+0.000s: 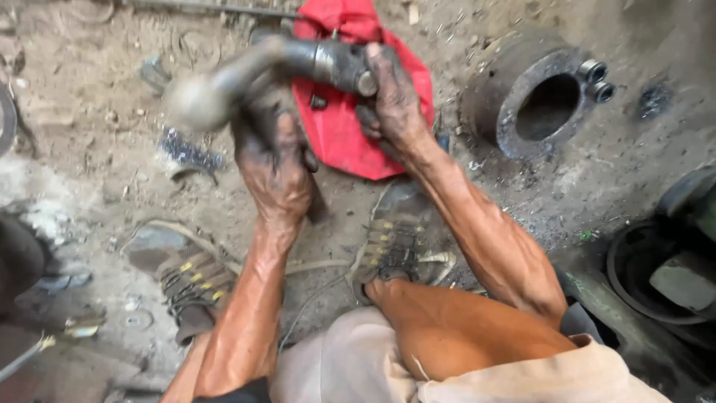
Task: Cleaning grease and debris from a universal joint using a wire and then using a hammer to disassemble it on a workshop floor.
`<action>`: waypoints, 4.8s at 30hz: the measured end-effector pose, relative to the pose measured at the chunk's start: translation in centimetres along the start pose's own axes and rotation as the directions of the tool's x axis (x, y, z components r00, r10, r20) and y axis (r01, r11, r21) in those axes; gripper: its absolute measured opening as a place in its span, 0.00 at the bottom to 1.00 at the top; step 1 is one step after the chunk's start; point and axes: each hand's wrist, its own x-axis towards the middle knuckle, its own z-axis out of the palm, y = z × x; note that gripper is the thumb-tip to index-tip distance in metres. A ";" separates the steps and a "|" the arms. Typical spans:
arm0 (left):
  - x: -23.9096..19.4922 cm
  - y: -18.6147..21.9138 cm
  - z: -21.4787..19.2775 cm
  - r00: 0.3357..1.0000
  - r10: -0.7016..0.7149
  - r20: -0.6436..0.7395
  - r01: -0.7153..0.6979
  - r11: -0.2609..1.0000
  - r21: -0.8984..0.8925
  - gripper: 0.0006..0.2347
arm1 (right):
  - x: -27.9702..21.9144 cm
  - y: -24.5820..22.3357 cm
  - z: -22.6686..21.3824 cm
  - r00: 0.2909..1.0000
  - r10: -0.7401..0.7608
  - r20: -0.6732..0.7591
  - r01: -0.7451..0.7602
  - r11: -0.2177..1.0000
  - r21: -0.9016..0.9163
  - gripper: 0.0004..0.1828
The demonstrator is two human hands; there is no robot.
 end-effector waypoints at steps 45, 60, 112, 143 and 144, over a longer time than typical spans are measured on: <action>0.4 1.0 0.1 0.981 0.117 -0.157 -0.079 0.970 0.230 0.25 | 0.0 0.3 -0.3 0.998 -0.020 -0.052 0.021 1.000 0.020 0.15; 1.5 1.6 1.3 0.983 -0.173 0.066 0.137 0.919 0.369 0.24 | 2.4 0.7 -1.2 0.993 -0.033 -0.111 0.033 0.999 -0.002 0.18; 1.8 0.7 1.9 0.995 -0.060 -0.080 0.083 0.938 0.335 0.24 | 0.6 0.4 -1.2 0.998 -0.047 -0.047 0.053 0.989 0.139 0.19; 1.8 2.6 -0.3 0.957 -0.257 0.131 0.190 0.904 0.383 0.25 | 2.2 2.5 -1.3 0.993 -0.089 -0.078 0.098 0.987 0.127 0.20; 0.2 4.1 -0.7 0.957 -0.259 0.131 0.191 0.901 0.390 0.25 | -0.2 3.5 -2.0 0.993 -0.086 -0.078 0.096 0.986 0.134 0.20</action>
